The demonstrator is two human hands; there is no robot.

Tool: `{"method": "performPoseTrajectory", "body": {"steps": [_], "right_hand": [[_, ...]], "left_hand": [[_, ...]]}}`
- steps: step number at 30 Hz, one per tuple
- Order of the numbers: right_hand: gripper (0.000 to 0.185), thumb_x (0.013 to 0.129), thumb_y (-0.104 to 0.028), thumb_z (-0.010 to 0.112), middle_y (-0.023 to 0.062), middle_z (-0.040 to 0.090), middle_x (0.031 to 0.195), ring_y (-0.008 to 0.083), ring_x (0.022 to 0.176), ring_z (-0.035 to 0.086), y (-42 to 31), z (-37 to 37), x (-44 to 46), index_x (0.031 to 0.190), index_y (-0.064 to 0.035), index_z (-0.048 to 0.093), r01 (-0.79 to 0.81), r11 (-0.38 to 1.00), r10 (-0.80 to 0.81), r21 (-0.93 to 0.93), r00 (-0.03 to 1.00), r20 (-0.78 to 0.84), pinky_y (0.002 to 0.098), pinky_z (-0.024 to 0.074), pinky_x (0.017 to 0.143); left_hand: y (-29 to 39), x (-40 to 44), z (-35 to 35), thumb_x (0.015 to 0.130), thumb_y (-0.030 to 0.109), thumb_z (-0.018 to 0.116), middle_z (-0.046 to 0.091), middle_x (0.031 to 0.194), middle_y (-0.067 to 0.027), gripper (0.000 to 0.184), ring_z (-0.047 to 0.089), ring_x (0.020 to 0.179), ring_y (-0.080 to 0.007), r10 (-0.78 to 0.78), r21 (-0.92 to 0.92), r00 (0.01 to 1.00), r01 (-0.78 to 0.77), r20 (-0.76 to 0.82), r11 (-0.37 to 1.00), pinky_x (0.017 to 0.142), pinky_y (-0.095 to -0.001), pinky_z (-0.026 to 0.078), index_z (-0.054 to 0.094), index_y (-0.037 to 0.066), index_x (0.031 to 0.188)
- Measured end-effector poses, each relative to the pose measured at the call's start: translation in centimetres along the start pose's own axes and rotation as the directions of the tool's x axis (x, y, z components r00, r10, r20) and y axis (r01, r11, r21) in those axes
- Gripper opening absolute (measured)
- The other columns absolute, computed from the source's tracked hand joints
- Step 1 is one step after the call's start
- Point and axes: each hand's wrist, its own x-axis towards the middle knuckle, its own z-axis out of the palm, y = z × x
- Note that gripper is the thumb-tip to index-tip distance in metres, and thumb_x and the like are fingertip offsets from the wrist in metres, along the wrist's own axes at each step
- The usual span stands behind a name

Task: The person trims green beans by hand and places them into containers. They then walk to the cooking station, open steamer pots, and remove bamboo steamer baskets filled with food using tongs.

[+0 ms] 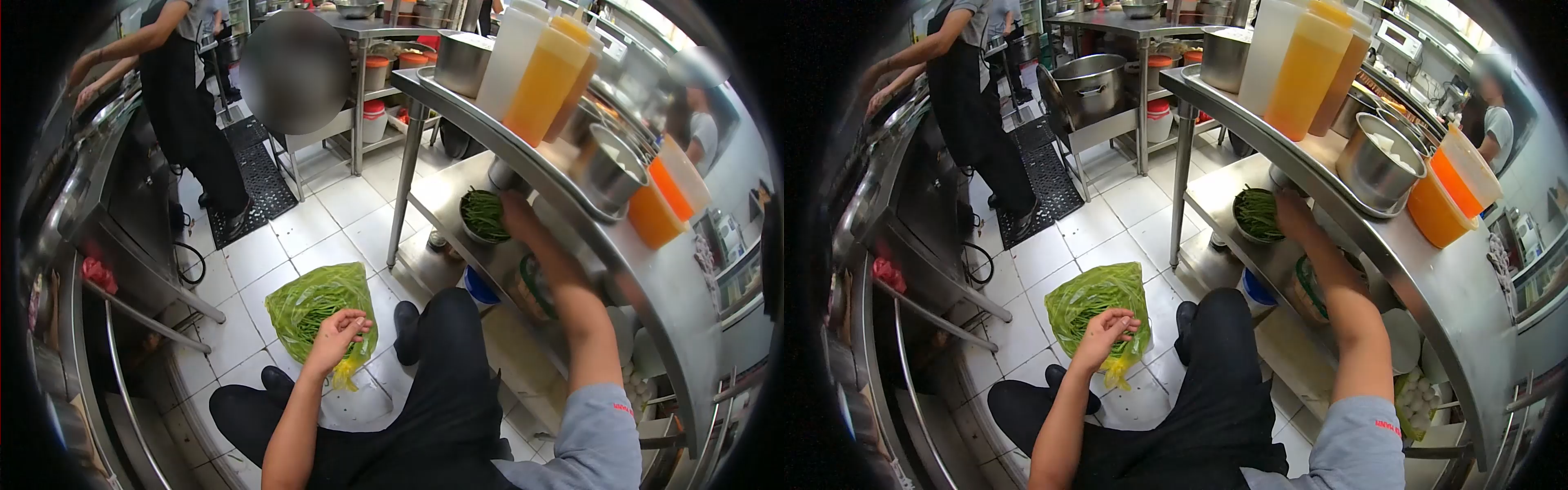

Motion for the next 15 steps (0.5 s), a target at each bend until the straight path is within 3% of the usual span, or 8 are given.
{"method": "performPoseTrajectory", "body": {"steps": [4, 7, 10, 13, 15], "right_hand": [[0.045, 0.075, -0.017, 0.069, 0.0236, 0.054, 0.110, 0.0384, 0.107, 0.053, -1.0, -0.3, -2.1, 0.113, 0.0020, 0.055, 0.023, 0.997, -0.029, -0.067, 0.996, -0.085, 0.0471, 0.0435, 0.094], [0.048, 0.073, -0.021, 0.072, 0.0211, 0.053, 0.111, 0.0361, 0.110, 0.051, -0.5, -1.0, -2.0, 0.113, -0.0002, 0.058, 0.005, 0.999, -0.003, 0.035, 0.998, -0.057, 0.0446, 0.0416, 0.097], [0.050, 0.071, -0.023, 0.075, 0.0198, 0.053, 0.109, 0.0358, 0.107, 0.052, -0.1, -1.9, -1.5, 0.114, -0.0020, 0.059, 0.078, 0.989, -0.078, 0.126, 0.997, -0.007, 0.0439, 0.0422, 0.096], [0.052, 0.071, -0.026, 0.077, 0.0179, 0.054, 0.108, 0.0344, 0.107, 0.052, 0.5, -2.2, -1.1, 0.114, -0.0028, 0.060, 0.086, 0.976, -0.101, 0.198, 0.993, 0.068, 0.0431, 0.0426, 0.094], [0.044, 0.072, -0.025, 0.076, 0.0151, 0.054, 0.099, 0.0340, 0.097, 0.055, 0.8, -1.9, -1.0, 0.111, -0.0062, 0.064, 0.167, 0.961, -0.162, 0.221, 0.986, -0.041, 0.0411, 0.0449, 0.085]], "left_hand": [[-0.4, -0.1, -0.2, 0.096, 0.017, 0.057, 0.068, 0.102, -0.0112, 0.027, 0.065, 0.089, -0.0147, -0.016, -0.007, 1.000, 0.016, 0.009, 1.000, 0.075, -0.0271, 0.052, 0.058, -0.002, 0.114], [-0.5, 0.1, -0.5, 0.096, 0.016, 0.058, 0.069, 0.101, -0.0108, 0.026, 0.065, 0.088, -0.0141, -0.065, -0.010, 0.998, 0.065, 0.017, 0.998, 0.074, -0.0263, 0.052, 0.058, -0.002, 0.113], [-0.5, 0.1, -0.4, 0.095, 0.016, 0.058, 0.069, 0.101, -0.0104, 0.026, 0.065, 0.087, -0.0137, -0.079, 0.009, 0.996, 0.079, 0.027, 0.997, 0.073, -0.0261, 0.052, 0.058, -0.002, 0.113], [-0.8, 0.1, -0.6, 0.095, 0.016, 0.058, 0.069, 0.101, -0.0101, 0.025, 0.065, 0.087, -0.0136, -0.075, 0.024, 0.996, 0.075, 0.038, 0.997, 0.072, -0.0261, 0.052, 0.058, -0.002, 0.113], [-0.7, 0.0, -0.6, 0.095, 0.014, 0.057, 0.068, 0.101, -0.0109, 0.024, 0.065, 0.088, -0.0147, -0.084, 0.039, 0.996, 0.083, 0.035, 0.996, 0.073, -0.0274, 0.053, 0.059, -0.002, 0.112]]}}
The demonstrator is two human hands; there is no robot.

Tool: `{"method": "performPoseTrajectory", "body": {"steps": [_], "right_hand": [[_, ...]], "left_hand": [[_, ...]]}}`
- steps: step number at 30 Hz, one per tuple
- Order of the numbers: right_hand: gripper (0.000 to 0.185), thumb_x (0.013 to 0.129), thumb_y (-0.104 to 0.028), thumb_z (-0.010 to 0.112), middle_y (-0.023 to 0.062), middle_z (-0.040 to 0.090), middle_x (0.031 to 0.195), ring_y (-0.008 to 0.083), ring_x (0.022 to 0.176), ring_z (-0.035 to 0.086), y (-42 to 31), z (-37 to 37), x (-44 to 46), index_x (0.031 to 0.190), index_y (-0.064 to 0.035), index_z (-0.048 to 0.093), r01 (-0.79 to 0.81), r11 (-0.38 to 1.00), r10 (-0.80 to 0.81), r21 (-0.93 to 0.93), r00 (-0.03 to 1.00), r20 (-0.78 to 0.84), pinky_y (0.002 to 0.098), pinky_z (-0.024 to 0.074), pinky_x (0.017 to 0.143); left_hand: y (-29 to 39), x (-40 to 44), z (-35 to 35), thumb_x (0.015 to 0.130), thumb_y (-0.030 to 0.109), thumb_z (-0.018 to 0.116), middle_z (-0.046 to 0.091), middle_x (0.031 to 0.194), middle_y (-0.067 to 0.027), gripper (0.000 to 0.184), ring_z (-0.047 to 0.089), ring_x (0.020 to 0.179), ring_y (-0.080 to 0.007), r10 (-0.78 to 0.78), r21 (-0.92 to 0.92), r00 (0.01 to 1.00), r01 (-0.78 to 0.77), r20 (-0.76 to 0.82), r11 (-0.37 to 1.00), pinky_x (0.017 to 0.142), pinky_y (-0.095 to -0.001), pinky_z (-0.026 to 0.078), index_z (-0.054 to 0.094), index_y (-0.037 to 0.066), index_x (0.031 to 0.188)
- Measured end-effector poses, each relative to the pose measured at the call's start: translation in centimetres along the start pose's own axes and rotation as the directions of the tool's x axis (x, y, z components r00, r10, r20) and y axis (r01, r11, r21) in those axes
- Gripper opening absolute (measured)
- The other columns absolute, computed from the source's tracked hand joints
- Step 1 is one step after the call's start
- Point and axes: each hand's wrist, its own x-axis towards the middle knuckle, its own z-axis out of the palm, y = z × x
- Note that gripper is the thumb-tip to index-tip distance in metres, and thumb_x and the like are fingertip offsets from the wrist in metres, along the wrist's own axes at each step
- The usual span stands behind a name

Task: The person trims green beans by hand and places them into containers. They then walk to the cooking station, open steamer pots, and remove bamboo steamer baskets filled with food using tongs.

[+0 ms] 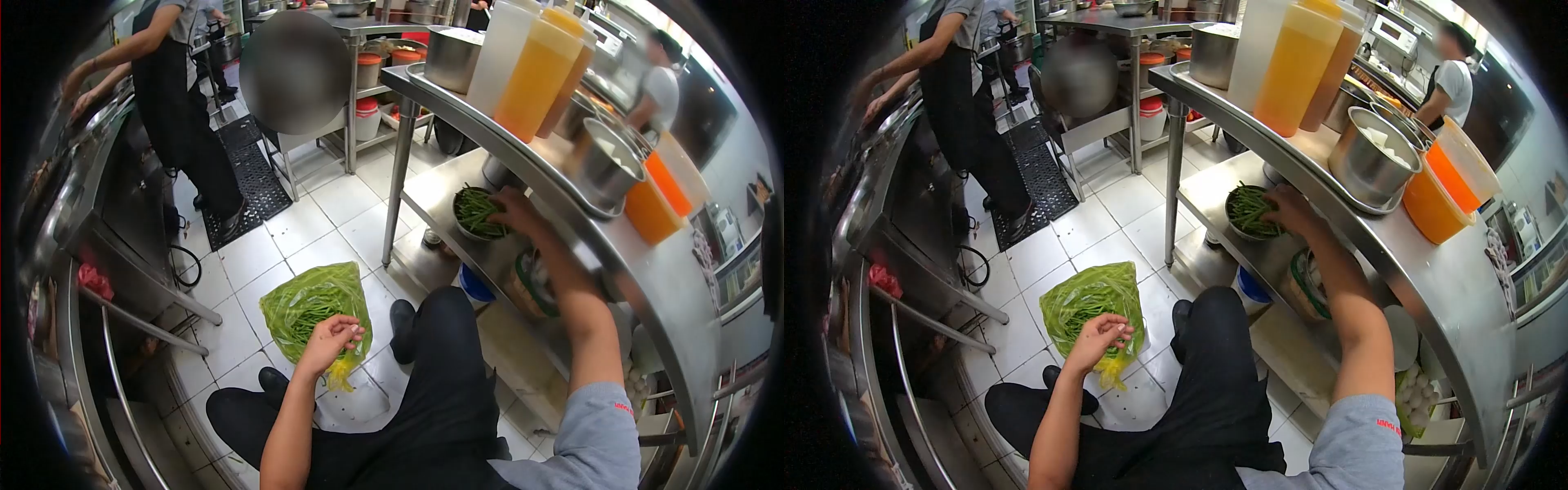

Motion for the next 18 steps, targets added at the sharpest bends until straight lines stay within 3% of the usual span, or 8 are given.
{"method": "performPoseTrajectory", "body": {"steps": [4, 6, 9, 13, 16, 18], "right_hand": [[0.035, 0.077, -0.022, 0.073, 0.0138, 0.056, 0.097, 0.0332, 0.094, 0.056, 0.1, -0.2, -0.1, 0.108, -0.0070, 0.067, -0.035, 0.999, 0.035, 0.034, 0.999, 0.001, 0.0404, 0.0458, 0.083], [0.028, 0.081, -0.018, 0.069, 0.0139, 0.058, 0.096, 0.0327, 0.093, 0.057, -0.2, 0.0, 0.1, 0.107, -0.0074, 0.067, 0.078, 0.996, -0.081, -0.035, 0.992, -0.099, 0.0405, 0.0462, 0.083], [0.025, 0.083, -0.016, 0.067, 0.0143, 0.061, 0.098, 0.0325, 0.095, 0.057, -0.9, -0.1, 0.4, 0.106, -0.0061, 0.067, 0.054, 0.997, -0.060, -0.051, 0.990, -0.124, 0.0413, 0.0461, 0.085], [0.028, 0.083, -0.015, 0.066, 0.0157, 0.062, 0.102, 0.0334, 0.098, 0.057, -0.3, 0.6, 0.7, 0.108, -0.0043, 0.066, 0.087, 0.995, -0.094, -0.048, 0.984, -0.151, 0.0420, 0.0459, 0.088], [0.030, 0.083, -0.012, 0.065, 0.0169, 0.062, 0.107, 0.0343, 0.101, 0.057, -0.1, 0.2, 0.3, 0.111, -0.0021, 0.063, 0.045, 0.990, -0.053, -0.136, 0.997, -0.058, 0.0419, 0.0455, 0.091], [0.031, 0.083, -0.010, 0.063, 0.0185, 0.062, 0.108, 0.0349, 0.105, 0.056, 0.0, -0.1, -0.3, 0.113, -0.0020, 0.062, 0.051, 0.998, -0.055, -0.041, 0.993, -0.100, 0.0415, 0.0450, 0.093]], "left_hand": [[0.0, -0.1, -0.1, 0.095, 0.015, 0.058, 0.069, 0.099, -0.0097, 0.024, 0.065, 0.085, -0.0136, -0.009, -0.018, 1.000, 0.009, -0.014, 1.000, 0.071, -0.0258, 0.052, 0.059, -0.002, 0.112], [-0.3, 0.2, -0.1, 0.095, 0.016, 0.058, 0.069, 0.098, -0.0096, 0.024, 0.064, 0.085, -0.0135, -0.006, -0.016, 1.000, 0.006, -0.014, 1.000, 0.071, -0.0257, 0.052, 0.059, -0.001, 0.112], [-0.6, 0.2, -0.1, 0.095, 0.016, 0.058, 0.069, 0.098, -0.0093, 0.023, 0.064, 0.084, -0.0131, -0.007, 0.001, 1.000, 0.007, -0.023, 1.000, 0.070, -0.0255, 0.051, 0.060, -0.001, 0.111], [-0.8, 0.2, -0.1, 0.095, 0.016, 0.058, 0.069, 0.097, -0.0087, 0.022, 0.064, 0.084, -0.0123, -0.025, 0.044, 0.999, 0.026, -0.033, 0.999, 0.069, -0.0250, 0.051, 0.060, 0.000, 0.110], [-1.0, 0.4, -0.3, 0.096, 0.014, 0.057, 0.068, 0.099, -0.0091, 0.022, 0.064, 0.085, -0.0129, -0.030, 0.061, 0.999, 0.032, -0.032, 0.998, 0.072, -0.0270, 0.053, 0.060, 0.000, 0.111], [-1.0, 0.4, -0.3, 0.096, 0.014, 0.057, 0.068, 0.099, -0.0090, 0.022, 0.064, 0.084, -0.0128, -0.028, 0.057, 0.999, 0.029, -0.030, 0.998, 0.071, -0.0269, 0.053, 0.060, 0.000, 0.111]]}}
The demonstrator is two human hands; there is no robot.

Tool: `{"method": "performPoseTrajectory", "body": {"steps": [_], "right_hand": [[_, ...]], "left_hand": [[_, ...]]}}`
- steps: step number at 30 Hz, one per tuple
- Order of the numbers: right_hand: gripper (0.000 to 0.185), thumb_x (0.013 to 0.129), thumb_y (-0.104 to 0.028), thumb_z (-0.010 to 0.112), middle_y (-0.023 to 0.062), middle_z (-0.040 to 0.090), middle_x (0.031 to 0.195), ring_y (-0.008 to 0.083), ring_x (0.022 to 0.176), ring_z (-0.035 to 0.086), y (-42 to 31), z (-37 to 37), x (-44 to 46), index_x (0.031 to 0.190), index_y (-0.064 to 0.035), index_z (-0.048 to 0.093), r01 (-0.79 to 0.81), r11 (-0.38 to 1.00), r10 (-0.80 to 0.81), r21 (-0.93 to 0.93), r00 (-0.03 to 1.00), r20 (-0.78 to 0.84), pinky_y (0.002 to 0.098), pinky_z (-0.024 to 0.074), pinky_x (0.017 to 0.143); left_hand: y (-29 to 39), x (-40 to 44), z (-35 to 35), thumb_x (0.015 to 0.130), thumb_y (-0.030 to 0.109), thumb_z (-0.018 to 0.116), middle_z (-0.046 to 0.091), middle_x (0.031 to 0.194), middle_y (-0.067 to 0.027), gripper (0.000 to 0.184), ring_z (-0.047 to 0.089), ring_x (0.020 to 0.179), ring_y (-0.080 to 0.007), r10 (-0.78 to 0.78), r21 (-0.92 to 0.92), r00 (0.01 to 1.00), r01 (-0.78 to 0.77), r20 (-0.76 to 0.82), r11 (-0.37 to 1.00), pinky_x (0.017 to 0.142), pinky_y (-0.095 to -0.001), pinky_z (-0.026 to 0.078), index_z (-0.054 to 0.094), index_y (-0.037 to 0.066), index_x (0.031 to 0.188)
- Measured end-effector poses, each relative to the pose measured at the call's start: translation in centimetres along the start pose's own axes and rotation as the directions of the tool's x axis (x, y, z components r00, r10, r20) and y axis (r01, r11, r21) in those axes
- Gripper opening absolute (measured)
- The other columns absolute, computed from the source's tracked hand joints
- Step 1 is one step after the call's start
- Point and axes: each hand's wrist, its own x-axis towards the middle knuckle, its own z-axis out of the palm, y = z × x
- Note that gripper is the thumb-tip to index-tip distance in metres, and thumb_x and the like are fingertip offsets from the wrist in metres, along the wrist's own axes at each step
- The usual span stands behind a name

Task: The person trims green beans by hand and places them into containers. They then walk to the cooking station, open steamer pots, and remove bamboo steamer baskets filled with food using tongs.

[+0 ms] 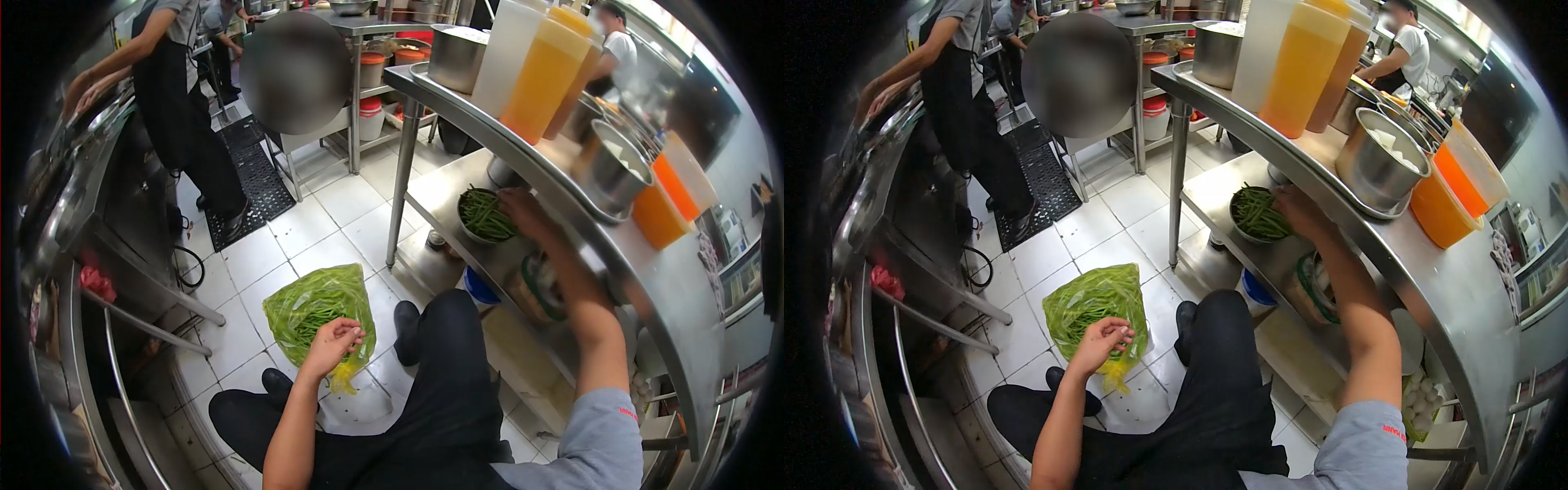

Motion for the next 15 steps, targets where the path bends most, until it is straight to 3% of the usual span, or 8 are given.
{"method": "performPoseTrajectory", "body": {"steps": [4, 7, 9, 10, 12, 15], "right_hand": [[0.028, 0.085, -0.012, 0.061, 0.0197, 0.062, 0.107, 0.0357, 0.102, 0.057, -1.1, -0.6, 1.0, 0.112, -0.0020, 0.062, -0.002, 0.998, -0.004, -0.069, 0.997, -0.083, 0.0427, 0.0448, 0.093], [0.029, 0.086, -0.015, 0.058, 0.0203, 0.062, 0.106, 0.0365, 0.101, 0.058, -2.7, -0.1, 2.0, 0.113, -0.0031, 0.061, -0.107, 0.993, 0.102, -0.055, 0.991, -0.081, 0.0466, 0.0427, 0.095], [0.024, 0.090, -0.016, 0.055, 0.0217, 0.064, 0.096, 0.0386, 0.097, 0.060, -3.4, 2.0, 2.9, 0.106, 0.0005, 0.063, 0.039, 0.932, -0.004, -0.361, 0.995, 0.098, 0.0442, 0.0449, 0.089], [0.024, 0.090, -0.016, 0.055, 0.0217, 0.064, 0.096, 0.0386, 0.097, 0.060, -3.9, 2.5, 2.9, 0.106, 0.0005, 0.063, 0.052, 0.937, -0.017, -0.347, 0.995, 0.103, 0.0442, 0.0449, 0.089], [0.028, 0.090, -0.020, 0.057, 0.0215, 0.066, 0.096, 0.0397, 0.095, 0.061, -5.2, 1.8, 2.3, 0.109, 0.0002, 0.062, -0.035, 0.996, 0.034, -0.080, 0.999, -0.008, 0.0467, 0.0448, 0.089], [0.036, 0.089, -0.024, 0.061, 0.0231, 0.064, 0.104, 0.0392, 0.102, 0.059, -5.1, 0.6, 1.6, 0.116, 0.0000, 0.060, -0.060, 0.994, 0.060, -0.092, 0.998, -0.010, 0.0468, 0.0446, 0.091]], "left_hand": [[-0.1, 0.1, -0.2, 0.096, 0.014, 0.056, 0.068, 0.099, -0.0094, 0.022, 0.064, 0.084, -0.0129, 0.008, -0.002, 1.000, -0.009, -0.003, 1.000, 0.071, -0.0266, 0.053, 0.060, -0.001, 0.111], [0.4, -0.1, 0.0, 0.094, 0.016, 0.058, 0.068, 0.096, -0.0090, 0.023, 0.063, 0.083, -0.0121, 0.002, -0.039, 0.999, -0.003, -0.040, 0.999, 0.069, -0.0251, 0.051, 0.060, -0.002, 0.110], [0.9, -0.4, -0.6, 0.094, 0.016, 0.058, 0.068, 0.096, -0.0091, 0.024, 0.063, 0.083, -0.0123, 0.018, -0.020, 0.998, -0.019, -0.064, 1.000, 0.068, -0.0251, 0.051, 0.059, -0.002, 0.110], [1.3, -0.5, -1.1, 0.095, 0.016, 0.058, 0.068, 0.096, -0.0093, 0.025, 0.063, 0.082, -0.0125, 0.041, 0.000, 0.996, -0.041, -0.075, 0.999, 0.068, -0.0252, 0.051, 0.059, -0.002, 0.110], [1.8, -0.9, -2.4, 0.095, 0.016, 0.057, 0.068, 0.095, -0.0094, 0.024, 0.063, 0.081, -0.0125, 0.058, 0.001, 0.994, -0.058, -0.094, 0.998, 0.068, -0.0250, 0.051, 0.059, -0.002, 0.110], [2.8, -1.7, -4.6, 0.097, 0.015, 0.055, 0.068, 0.095, -0.0107, 0.022, 0.064, 0.081, -0.0141, 0.138, 0.040, 0.976, -0.133, -0.171, 0.990, 0.069, -0.0275, 0.053, 0.059, -0.002, 0.110]]}}
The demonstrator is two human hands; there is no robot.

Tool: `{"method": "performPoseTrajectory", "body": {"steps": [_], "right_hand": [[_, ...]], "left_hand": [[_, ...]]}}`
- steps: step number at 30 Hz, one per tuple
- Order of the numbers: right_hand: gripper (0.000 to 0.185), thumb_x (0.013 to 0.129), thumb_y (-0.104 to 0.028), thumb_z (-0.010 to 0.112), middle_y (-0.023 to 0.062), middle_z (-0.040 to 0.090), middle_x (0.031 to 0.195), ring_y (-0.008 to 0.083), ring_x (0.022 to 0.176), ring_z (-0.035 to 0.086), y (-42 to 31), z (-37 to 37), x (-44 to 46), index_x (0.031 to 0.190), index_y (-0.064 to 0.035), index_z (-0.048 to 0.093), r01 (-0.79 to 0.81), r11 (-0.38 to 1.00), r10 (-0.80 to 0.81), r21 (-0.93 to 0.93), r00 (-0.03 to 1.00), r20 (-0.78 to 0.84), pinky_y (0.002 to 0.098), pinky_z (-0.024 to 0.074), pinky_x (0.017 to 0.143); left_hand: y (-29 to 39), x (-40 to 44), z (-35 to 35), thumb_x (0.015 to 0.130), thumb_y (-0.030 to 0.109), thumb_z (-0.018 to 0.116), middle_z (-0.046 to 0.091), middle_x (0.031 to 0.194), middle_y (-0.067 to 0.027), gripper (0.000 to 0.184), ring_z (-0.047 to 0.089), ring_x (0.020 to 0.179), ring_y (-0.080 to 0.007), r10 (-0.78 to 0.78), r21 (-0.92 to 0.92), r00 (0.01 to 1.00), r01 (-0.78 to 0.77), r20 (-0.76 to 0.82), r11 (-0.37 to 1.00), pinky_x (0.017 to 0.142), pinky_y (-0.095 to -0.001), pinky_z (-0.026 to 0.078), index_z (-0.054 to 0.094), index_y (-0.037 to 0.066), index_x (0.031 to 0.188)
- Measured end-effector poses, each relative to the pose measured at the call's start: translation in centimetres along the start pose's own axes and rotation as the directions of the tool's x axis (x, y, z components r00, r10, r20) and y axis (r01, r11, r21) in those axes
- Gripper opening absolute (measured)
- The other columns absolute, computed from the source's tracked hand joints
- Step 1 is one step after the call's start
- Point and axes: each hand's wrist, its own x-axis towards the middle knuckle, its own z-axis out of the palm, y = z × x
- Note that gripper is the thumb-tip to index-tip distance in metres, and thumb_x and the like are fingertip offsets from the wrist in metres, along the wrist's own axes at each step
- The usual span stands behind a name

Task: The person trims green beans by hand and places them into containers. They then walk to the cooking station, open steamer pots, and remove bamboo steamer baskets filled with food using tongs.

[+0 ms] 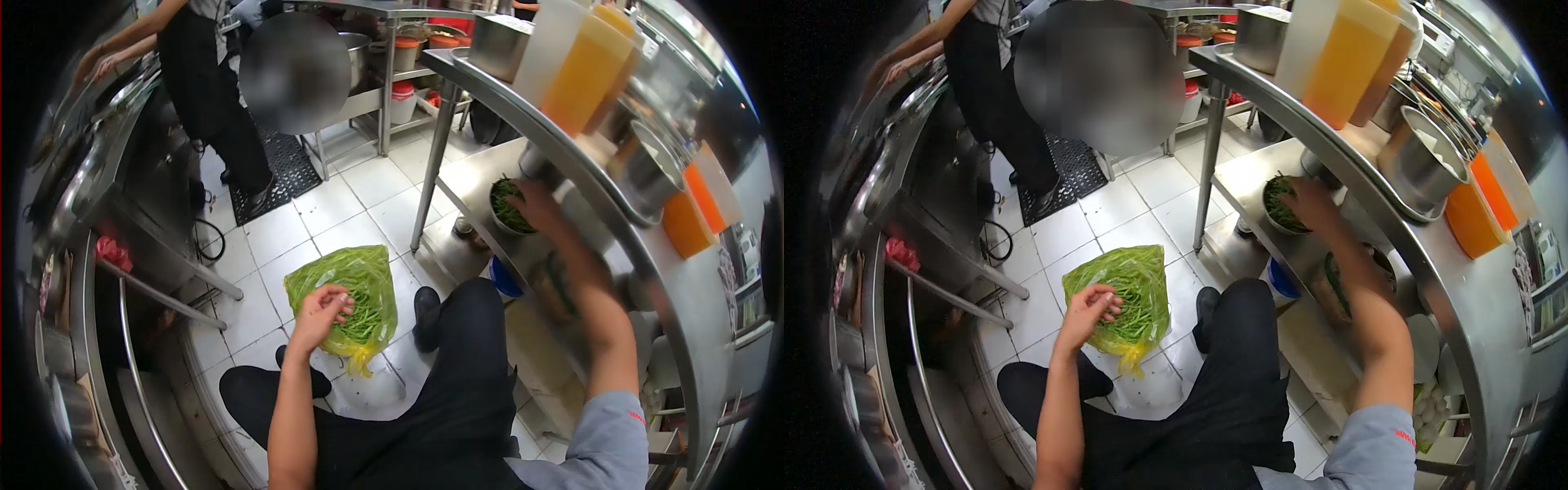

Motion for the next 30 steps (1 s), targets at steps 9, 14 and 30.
{"method": "performPoseTrajectory", "body": {"steps": [9, 14, 30], "right_hand": [[0.024, 0.091, -0.015, 0.061, 0.0112, 0.069, 0.092, 0.0195, 0.081, 0.066, -14.2, -5.3, -0.8, 0.109, 0.0001, 0.065, -0.121, 0.744, -0.005, 0.657, 0.982, 0.187, 0.0331, 0.0517, 0.077], [0.015, 0.084, -0.013, 0.060, 0.0153, 0.062, 0.088, 0.0320, 0.083, 0.063, -26.6, 7.0, -3.9, 0.093, -0.0028, 0.066, 0.326, 0.767, -0.499, 0.552, 0.845, 0.195, 0.0420, 0.0514, 0.073], [0.016, 0.085, -0.002, 0.062, 0.0141, 0.063, 0.079, 0.0295, 0.070, 0.063, -30.3, 6.3, -2.7, 0.100, -0.0019, 0.067, 0.149, 0.535, -0.202, 0.832, 0.978, -0.046, 0.0355, 0.0498, 0.064]], "left_hand": [[1.2, -2.7, -4.9, 0.095, 0.016, 0.057, 0.069, 0.100, -0.0102, 0.022, 0.066, 0.086, -0.0159, -0.093, 0.073, 0.991, 0.086, 0.101, 0.994, 0.073, -0.0291, 0.054, 0.063, -0.002, 0.107], [-3.6, -0.8, -2.7, 0.089, 0.008, 0.057, 0.070, 0.095, -0.0136, 0.031, 0.067, 0.082, -0.0186, -0.003, 0.607, 1.000, -0.013, 0.025, 0.795, 0.071, -0.0317, 0.053, 0.059, -0.005, 0.117], [0.0, -0.1, -0.1, 0.088, 0.016, 0.065, 0.051, 0.074, -0.0088, 0.023, 0.050, 0.064, -0.0157, 0.312, 0.479, 0.948, -0.243, -0.068, 0.843, 0.058, -0.0322, 0.041, 0.064, -0.004, 0.098]]}}
